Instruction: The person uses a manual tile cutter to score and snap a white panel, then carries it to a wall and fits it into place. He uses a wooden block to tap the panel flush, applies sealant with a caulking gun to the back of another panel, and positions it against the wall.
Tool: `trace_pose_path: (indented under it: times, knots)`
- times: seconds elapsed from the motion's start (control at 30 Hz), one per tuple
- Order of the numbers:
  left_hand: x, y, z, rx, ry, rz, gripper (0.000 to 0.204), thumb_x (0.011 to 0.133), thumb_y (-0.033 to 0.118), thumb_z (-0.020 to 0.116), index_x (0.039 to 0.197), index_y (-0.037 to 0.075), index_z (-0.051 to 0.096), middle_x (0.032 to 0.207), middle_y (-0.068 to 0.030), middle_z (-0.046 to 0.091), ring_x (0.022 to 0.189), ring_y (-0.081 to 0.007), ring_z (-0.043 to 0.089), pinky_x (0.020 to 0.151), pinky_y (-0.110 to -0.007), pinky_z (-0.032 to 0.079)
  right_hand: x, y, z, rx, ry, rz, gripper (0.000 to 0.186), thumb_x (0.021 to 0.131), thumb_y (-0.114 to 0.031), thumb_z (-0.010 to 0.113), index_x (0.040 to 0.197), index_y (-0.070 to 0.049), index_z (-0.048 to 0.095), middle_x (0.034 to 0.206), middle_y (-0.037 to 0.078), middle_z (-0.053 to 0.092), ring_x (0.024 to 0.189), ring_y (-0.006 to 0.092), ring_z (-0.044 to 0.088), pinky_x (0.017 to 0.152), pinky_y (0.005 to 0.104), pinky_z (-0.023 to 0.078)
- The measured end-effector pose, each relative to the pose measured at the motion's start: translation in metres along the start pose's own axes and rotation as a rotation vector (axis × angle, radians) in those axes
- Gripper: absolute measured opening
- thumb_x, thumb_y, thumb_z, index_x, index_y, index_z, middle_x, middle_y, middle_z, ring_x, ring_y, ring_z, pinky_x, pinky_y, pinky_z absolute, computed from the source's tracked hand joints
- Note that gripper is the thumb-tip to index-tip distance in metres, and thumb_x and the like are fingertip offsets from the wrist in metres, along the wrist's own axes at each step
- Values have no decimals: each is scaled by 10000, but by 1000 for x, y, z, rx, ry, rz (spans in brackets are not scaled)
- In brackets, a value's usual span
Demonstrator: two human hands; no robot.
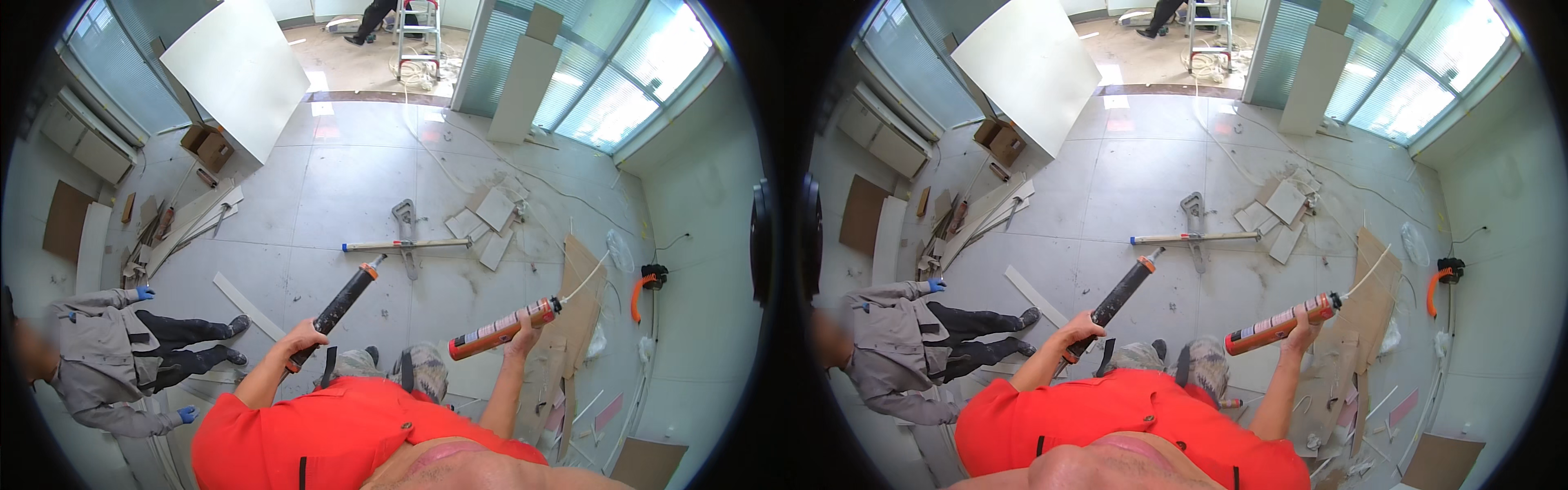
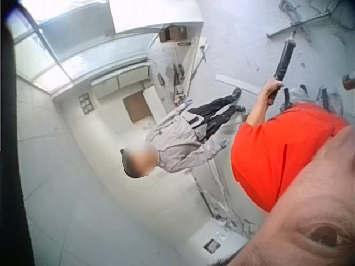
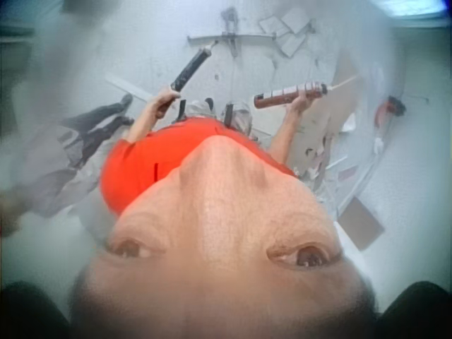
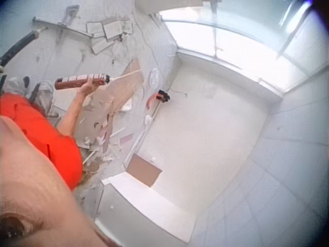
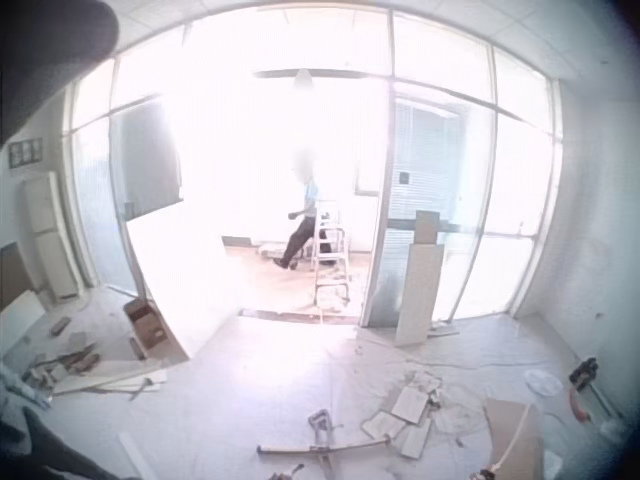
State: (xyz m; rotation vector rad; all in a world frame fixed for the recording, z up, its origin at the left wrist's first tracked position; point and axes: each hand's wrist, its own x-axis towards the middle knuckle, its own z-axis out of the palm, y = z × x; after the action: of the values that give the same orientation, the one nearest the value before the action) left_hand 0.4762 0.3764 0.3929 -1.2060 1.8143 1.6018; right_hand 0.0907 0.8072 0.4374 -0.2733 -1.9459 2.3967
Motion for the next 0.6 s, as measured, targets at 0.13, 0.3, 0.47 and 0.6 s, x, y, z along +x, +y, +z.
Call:
trace_pose_path:
  times: [0.13, 0.3, 0.47, 0.6]
  knots:
    - [7, -5, -42, -166, 118, -42, 467, 696, 173, 886, 1078, 11, 673, 830, -76, 701, 699, -188, 665, 669, -362, 558, 81, -68, 64, 88, -62, -28, 440, 901, -150, 750, 1301, -79, 581, 1118, 12, 619, 1005, 182, 659, 910, 393, 569]
    - [11, 46, -69, -342, 266, -110, 403, 706, 93, 853, 1045, -4, 658, 808, -83, 694, 649, -194, 680, 622, -355, 573, 287, -71, 115, 470, -3, -143, 354, 943, -341, 675, 1196, -104, 602, 1116, 66, 668, 1024, 265, 701, 950, 455, 594]
    - [21, 77, -92, -454, 433, -144, 360, 716, 97, 850, 1009, 27, 653, 797, -75, 686, 635, -194, 675, 606, -367, 569, 319, 51, 304, 382, 26, 150, 501, 925, -406, 698, 1321, -139, 548, 1269, 59, 633, 1201, 308, 644, 1051, 502, 545]
    - [68, 96, -129, -520, 424, -175, 358, 737, 129, 846, 1018, 31, 645, 804, -72, 687, 637, -195, 678, 610, -365, 572, 233, 131, 462, 360, -433, 577, 242, 871, -181, 738, 1075, -116, 625, 954, 24, 653, 882, 207, 679, 848, 380, 599]
